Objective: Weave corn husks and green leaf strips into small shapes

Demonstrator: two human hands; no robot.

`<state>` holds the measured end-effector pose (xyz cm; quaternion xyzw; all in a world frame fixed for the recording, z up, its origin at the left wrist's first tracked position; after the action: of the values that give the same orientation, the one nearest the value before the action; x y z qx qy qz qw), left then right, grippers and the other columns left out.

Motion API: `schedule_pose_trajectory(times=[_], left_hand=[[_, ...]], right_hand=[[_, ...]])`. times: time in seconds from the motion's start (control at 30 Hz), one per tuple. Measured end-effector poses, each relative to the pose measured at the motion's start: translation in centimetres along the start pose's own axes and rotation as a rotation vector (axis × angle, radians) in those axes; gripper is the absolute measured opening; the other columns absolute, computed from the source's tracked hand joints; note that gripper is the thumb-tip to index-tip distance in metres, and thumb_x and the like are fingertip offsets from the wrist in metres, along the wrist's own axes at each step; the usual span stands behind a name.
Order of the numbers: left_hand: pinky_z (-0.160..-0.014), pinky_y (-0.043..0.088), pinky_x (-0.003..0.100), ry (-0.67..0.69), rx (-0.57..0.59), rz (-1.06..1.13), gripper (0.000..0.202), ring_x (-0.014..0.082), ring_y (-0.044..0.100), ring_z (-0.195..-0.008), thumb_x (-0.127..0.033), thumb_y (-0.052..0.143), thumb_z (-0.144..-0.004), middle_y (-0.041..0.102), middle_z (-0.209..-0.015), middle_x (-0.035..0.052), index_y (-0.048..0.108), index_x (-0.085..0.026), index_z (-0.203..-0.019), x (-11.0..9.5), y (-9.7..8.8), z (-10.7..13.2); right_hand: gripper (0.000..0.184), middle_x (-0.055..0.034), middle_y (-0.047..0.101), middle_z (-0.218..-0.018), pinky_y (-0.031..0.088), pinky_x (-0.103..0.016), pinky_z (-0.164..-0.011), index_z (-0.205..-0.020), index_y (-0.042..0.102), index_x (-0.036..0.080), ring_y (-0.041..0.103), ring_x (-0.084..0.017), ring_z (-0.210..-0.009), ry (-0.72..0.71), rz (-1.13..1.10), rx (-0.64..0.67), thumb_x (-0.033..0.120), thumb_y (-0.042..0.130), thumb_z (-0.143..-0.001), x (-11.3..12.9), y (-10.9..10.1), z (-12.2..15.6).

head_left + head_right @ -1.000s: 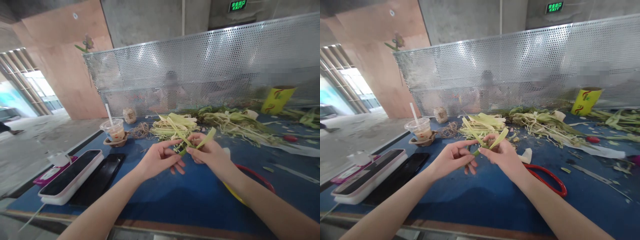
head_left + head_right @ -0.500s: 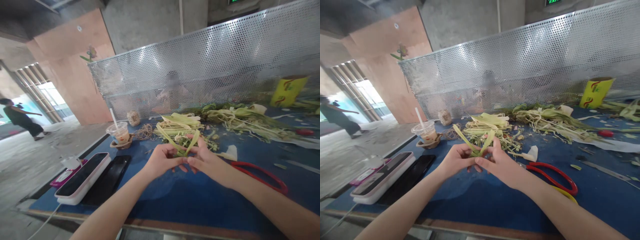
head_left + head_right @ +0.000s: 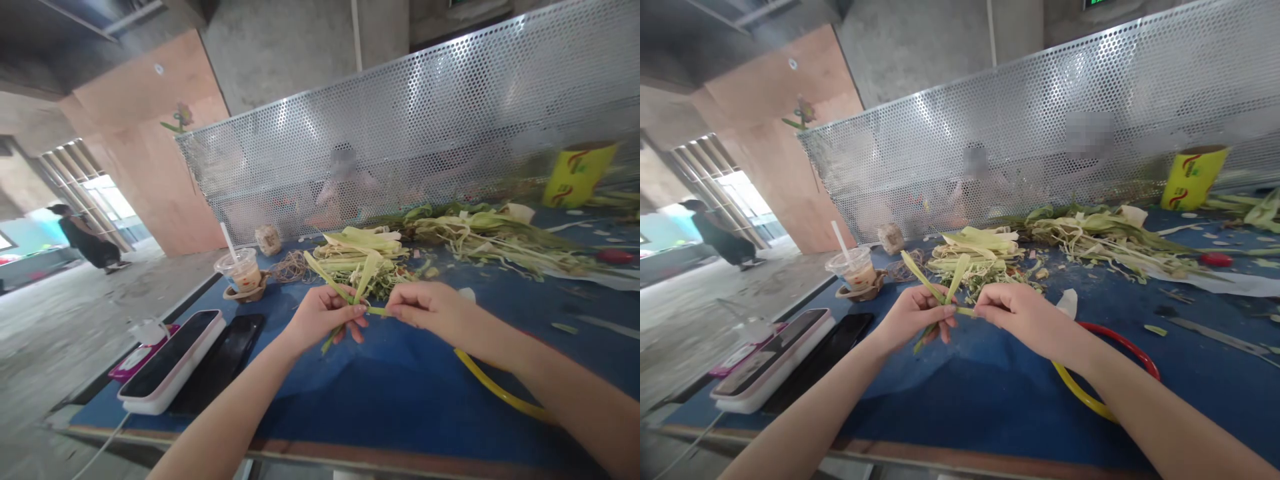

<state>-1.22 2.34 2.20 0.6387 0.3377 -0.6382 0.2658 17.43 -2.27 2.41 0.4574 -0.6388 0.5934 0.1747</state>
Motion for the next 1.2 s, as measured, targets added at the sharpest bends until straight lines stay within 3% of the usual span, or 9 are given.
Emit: schedule_pose_trajectory(times=[0.33,0.43,0.5,0.6,0.7,0.8,0.93,1.03,1.2], left_hand=[[-0.027,0.033,0.013,0.033,-0.054,0.094,0.025,0.015,0.063,-0.047,-0.025,0.066,-0.069,0.064,-0.059,0.0024,0.051,-0.011,-0.084,-0.1,-0.5,-0.1],[-0.032,0.037,0.015,0.041,0.034,0.1,0.024,0.0161,0.065,-0.052,-0.031,0.058,-0.076,0.064,-0.063,0.0045,0.053,-0.01,-0.086,0.2,0.0,-0.2],[-0.033,0.036,0.015,0.052,0.097,0.118,0.031,0.0151,0.063,-0.049,-0.035,0.05,-0.082,0.062,-0.059,0.0033,0.051,-0.01,-0.1,0.3,0.5,-0.2],[-0.032,0.028,0.014,0.066,0.091,0.111,0.051,0.0097,0.055,-0.037,-0.032,0.047,-0.085,0.057,-0.052,-0.0034,0.027,-0.017,-0.13,0.2,0.9,-0.2],[-0.037,0.029,0.015,0.035,0.09,0.064,0.066,0.0051,0.048,-0.038,-0.028,0.051,-0.083,0.053,-0.056,-0.0061,0.011,-0.022,-0.135,0.1,1.0,0.1],[-0.044,0.033,0.016,0.03,0.162,0.041,0.066,0.0049,0.047,-0.046,-0.024,0.052,-0.082,0.05,-0.061,-0.005,0.011,-0.019,-0.134,0.0,1.0,0.4],[-0.043,0.034,0.017,0.014,0.096,-0.128,0.072,0.0063,0.046,-0.044,-0.02,0.043,-0.085,0.054,-0.061,-0.0035,-0.01,-0.021,-0.134,-0.1,1.3,0.9],[-0.045,0.037,0.019,0.011,0.018,-0.331,0.069,0.0078,0.046,-0.045,-0.02,0.037,-0.087,0.058,-0.063,-0.0003,-0.013,-0.017,-0.134,0.0,1.6,1.0],[-0.053,0.042,0.022,0.065,-0.059,-0.493,0.063,0.009,0.049,-0.05,-0.023,0.033,-0.088,0.054,-0.059,-0.0022,-0.006,-0.013,-0.137,-0.1,2.4,1.1]], right_hand=[[0.025,0.0043,0.047,-0.054,0.034,-0.022,-0.05,-0.07,0.052,0.02,0.043,-0.008,-0.049,-0.005,-0.147,0.138,0.039,0.043,-0.084,-0.3,-0.8,0.0],[0.025,0.0004,0.056,-0.07,0.041,-0.025,-0.059,-0.089,0.054,0.02,0.052,-0.012,-0.062,-0.022,-0.21,0.212,0.043,0.048,-0.081,-1.1,-0.1,-0.5],[0.041,-0.0024,0.057,-0.083,0.042,-0.027,-0.062,-0.11,0.047,0.021,0.054,-0.013,-0.07,-0.033,-0.217,0.197,0.046,0.052,-0.078,-1.5,0.6,-0.8],[0.061,-0.0027,0.054,-0.085,0.042,-0.027,-0.059,-0.127,0.029,0.021,0.051,-0.012,-0.067,-0.023,-0.293,0.121,0.048,0.053,-0.077,-1.6,1.6,-1.2],[0.072,-0.0011,0.053,-0.084,0.039,-0.024,-0.054,-0.132,0.021,0.023,0.046,-0.01,-0.059,-0.053,-0.356,0.025,0.042,0.059,-0.074,-1.4,2.2,-1.3],[0.06,-0.0008,0.055,-0.083,0.039,-0.025,-0.055,-0.126,0.036,0.025,0.046,-0.01,-0.059,-0.09,-0.321,0.013,0.036,0.061,-0.073,-1.2,2.4,-1.5],[0.026,0.0005,0.056,-0.064,0.041,-0.026,-0.056,-0.093,0.06,0.019,0.051,-0.013,-0.058,-0.064,-0.212,-0.03,0.035,0.06,-0.072,-1.1,2.5,-1.8],[0.012,0.0015,0.057,-0.064,0.043,-0.025,-0.055,-0.08,0.059,0.019,0.054,-0.012,-0.058,-0.111,-0.261,-0.093,0.029,0.06,-0.073,-0.8,2.8,-1.8],[0.014,0.0068,0.049,-0.053,0.039,-0.021,-0.042,-0.074,0.054,0.018,0.048,-0.007,-0.04,-0.044,-0.544,-0.147,0.03,0.061,-0.071,-0.3,3.3,-1.8]])
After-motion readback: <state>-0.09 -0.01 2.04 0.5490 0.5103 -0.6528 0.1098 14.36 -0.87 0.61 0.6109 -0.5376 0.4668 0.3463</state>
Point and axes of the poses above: each hand's wrist, its own z-axis away from the middle knuckle, its own y-axis out of the palm, x = y × z, the point moved 1 cm from there along -z, towards the middle knuckle
